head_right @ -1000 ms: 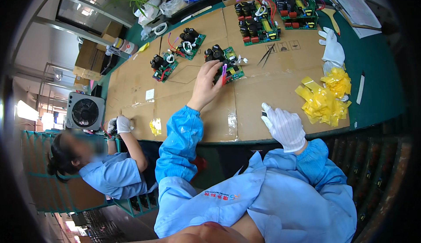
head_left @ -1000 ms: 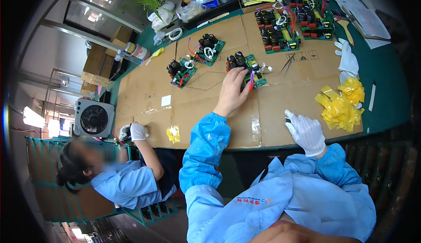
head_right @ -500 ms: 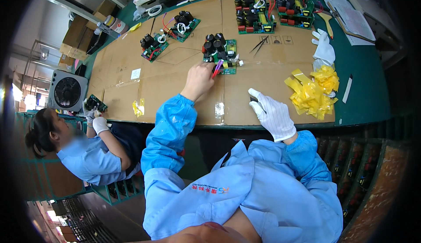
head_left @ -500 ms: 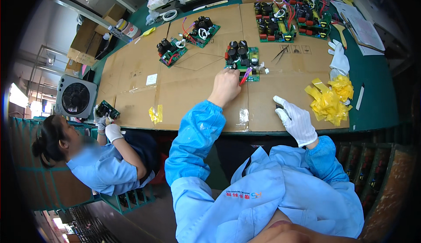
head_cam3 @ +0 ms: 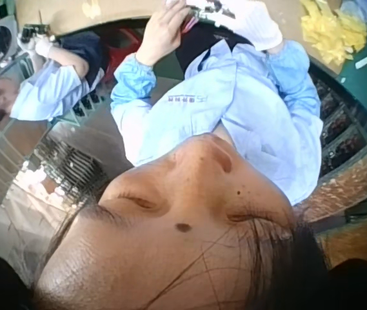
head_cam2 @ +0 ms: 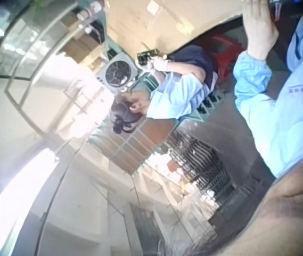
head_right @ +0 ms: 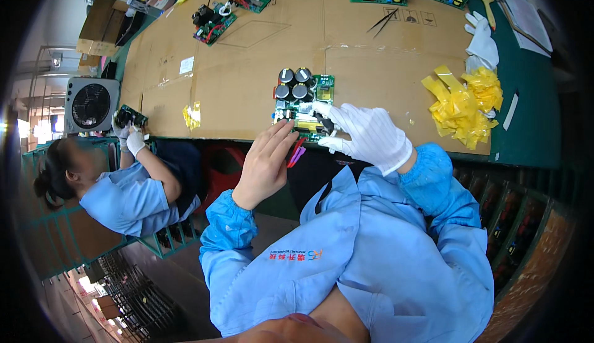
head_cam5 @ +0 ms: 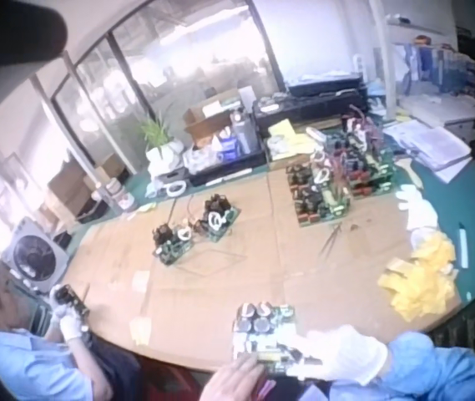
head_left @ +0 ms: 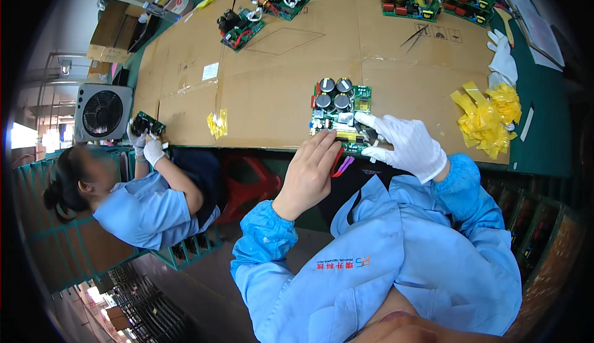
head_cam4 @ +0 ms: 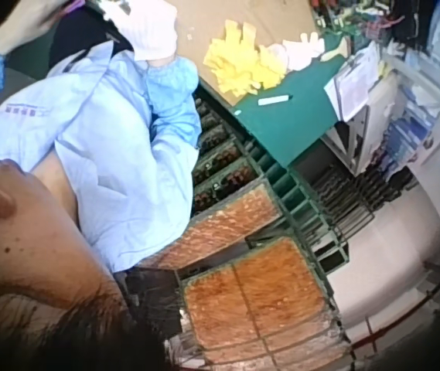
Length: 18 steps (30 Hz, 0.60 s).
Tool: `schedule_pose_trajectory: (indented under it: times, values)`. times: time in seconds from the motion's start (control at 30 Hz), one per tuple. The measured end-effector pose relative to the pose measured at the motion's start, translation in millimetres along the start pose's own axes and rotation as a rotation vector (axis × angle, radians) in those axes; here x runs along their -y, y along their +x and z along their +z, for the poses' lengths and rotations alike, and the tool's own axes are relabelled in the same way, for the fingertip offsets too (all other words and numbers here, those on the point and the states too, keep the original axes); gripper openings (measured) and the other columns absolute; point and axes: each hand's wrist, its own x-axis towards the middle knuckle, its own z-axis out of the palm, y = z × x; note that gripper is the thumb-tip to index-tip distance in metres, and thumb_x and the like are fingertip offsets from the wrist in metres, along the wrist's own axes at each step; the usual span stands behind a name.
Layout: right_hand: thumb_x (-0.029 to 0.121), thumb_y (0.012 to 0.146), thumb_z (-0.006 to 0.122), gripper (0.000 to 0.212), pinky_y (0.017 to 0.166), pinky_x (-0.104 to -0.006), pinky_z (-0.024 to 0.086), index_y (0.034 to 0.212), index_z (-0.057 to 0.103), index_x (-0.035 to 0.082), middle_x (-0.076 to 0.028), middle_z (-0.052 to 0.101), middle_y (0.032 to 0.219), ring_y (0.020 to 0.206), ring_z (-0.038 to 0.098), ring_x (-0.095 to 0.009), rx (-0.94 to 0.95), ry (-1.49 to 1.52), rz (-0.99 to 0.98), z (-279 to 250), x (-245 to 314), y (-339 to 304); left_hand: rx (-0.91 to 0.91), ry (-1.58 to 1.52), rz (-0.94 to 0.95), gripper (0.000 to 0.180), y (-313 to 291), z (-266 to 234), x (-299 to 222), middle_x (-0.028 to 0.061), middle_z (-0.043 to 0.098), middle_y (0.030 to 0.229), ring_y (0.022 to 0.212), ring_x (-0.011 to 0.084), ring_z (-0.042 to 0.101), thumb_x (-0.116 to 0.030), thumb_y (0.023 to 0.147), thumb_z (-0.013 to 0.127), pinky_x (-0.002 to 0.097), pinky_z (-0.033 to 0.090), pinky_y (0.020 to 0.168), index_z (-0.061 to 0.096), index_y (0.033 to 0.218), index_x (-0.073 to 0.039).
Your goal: Assembling electronic components on a printed circuit board at a factory workbench.
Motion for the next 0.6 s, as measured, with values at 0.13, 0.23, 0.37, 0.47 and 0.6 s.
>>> schedule_pose_trajectory:
  times: [0.13, 0.23, 0.37, 0.47, 0.6]
  values:
    - [0.03, 0.092, 0.073, 0.043, 0.064, -0.0402, 0.054, 0.13, 0.065, 0.011, -0.01, 0.068, 0.088, 0.076, 0.068, -0.031, 0.055, -0.044, 0.0, -4.1, -6.5, 3.8, 0.05, 0.114, -0.021, 0.066, -2.9, 10.2, -11.2, 0.0206, 0.056, 0.145, 0.141, 0.0404, 0.048, 0.0, 0.068, 0.066, 0.0537, 0.036, 0.118, 0.06, 0.134, 0.002]
    - [0.027, 0.092, 0.074, 0.026, 0.063, -0.0417, 0.053, 0.108, 0.071, 0.007, -0.012, 0.07, 0.087, 0.075, 0.068, -0.034, 0.026, 0.006, 0.024, 0.1, -13.5, -0.2, 0.046, 0.179, -0.026, 0.067, 0.5, 26.6, -12.8, 0.0203, 0.055, 0.145, 0.141, 0.0411, 0.046, -0.006, 0.073, 0.068, 0.0546, 0.031, 0.119, 0.056, 0.138, 0.003]
    - [0.022, 0.092, 0.076, 0.024, 0.059, -0.0385, 0.049, 0.098, 0.069, 0.001, -0.012, 0.066, 0.08, 0.067, 0.062, -0.03, -0.115, 0.172, 0.059, 2.9, -14.9, 28.2, -0.008, 0.289, 0.002, 0.061, 10.0, 51.4, -17.3, 0.0177, 0.058, 0.138, 0.131, 0.0351, 0.053, -0.015, 0.081, 0.071, 0.0478, 0.039, 0.107, 0.057, 0.138, 0.002]
    - [0.027, 0.094, 0.072, 0.028, 0.061, -0.0359, 0.049, 0.098, 0.067, -0.001, -0.014, 0.066, 0.081, 0.066, 0.06, -0.028, -0.112, 0.65, 0.245, 10.1, -27.9, 61.6, -0.025, 0.378, 0.01, 0.06, 15.6, 59.3, -20.3, 0.0133, 0.061, 0.128, 0.123, 0.0277, 0.058, -0.018, 0.084, 0.071, 0.0428, 0.04, 0.097, 0.057, 0.139, 0.0]
    - [0.025, 0.09, 0.067, 0.031, 0.084, -0.0456, 0.054, 0.108, 0.068, 0.0, -0.022, 0.072, 0.102, 0.097, 0.068, -0.042, -0.071, 0.289, 0.354, 26.7, -52.5, 98.3, -0.071, 0.391, 0.004, 0.057, 21.1, 60.6, -18.1, 0.0107, 0.062, 0.122, 0.119, 0.0251, 0.06, -0.018, 0.086, 0.07, 0.0428, 0.039, 0.095, 0.057, 0.139, -0.001]
